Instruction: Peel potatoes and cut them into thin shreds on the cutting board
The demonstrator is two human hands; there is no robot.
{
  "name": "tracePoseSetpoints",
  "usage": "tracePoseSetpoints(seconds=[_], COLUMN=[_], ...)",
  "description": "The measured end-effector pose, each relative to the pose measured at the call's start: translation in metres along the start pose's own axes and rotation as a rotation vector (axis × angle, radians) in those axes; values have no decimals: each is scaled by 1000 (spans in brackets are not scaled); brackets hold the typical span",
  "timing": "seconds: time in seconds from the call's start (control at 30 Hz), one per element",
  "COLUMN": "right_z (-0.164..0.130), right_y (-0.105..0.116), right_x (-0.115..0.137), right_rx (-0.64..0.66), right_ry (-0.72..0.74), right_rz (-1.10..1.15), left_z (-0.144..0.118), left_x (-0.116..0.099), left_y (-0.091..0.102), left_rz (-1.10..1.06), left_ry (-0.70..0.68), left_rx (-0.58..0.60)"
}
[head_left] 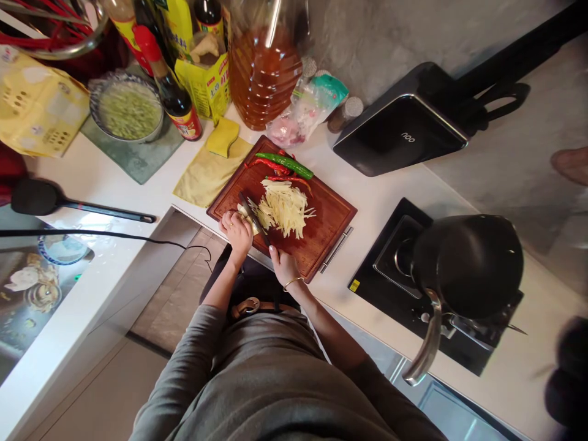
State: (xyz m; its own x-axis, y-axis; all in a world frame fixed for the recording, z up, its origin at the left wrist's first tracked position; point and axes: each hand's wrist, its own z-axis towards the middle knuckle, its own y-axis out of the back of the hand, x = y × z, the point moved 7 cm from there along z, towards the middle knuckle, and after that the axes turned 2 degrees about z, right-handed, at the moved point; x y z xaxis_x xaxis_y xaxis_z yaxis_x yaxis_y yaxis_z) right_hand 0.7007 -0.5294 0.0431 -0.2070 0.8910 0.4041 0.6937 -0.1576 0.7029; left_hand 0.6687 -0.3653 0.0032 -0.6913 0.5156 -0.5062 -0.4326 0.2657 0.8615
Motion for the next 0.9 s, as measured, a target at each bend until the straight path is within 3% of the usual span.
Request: tracePoseSetpoints(seconds=[0.27, 0.57, 0.73, 0.9], right_z=[1, 25, 19, 7], right_y=[3, -15, -8, 0], right_x=[0, -5, -17, -9], right_rx=[61, -29, -114, -90], right_ry=[-18, -20, 20, 71], right_rz=[-1, 99, 238, 153], left_z=[0, 0, -1, -2], left_x=[-1, -2, 0, 0], left_y=[-4, -3, -1, 1], left_rz=[35, 37, -13, -38], left_ry=[23, -6, 17, 27], left_rx=[43, 25, 18, -5])
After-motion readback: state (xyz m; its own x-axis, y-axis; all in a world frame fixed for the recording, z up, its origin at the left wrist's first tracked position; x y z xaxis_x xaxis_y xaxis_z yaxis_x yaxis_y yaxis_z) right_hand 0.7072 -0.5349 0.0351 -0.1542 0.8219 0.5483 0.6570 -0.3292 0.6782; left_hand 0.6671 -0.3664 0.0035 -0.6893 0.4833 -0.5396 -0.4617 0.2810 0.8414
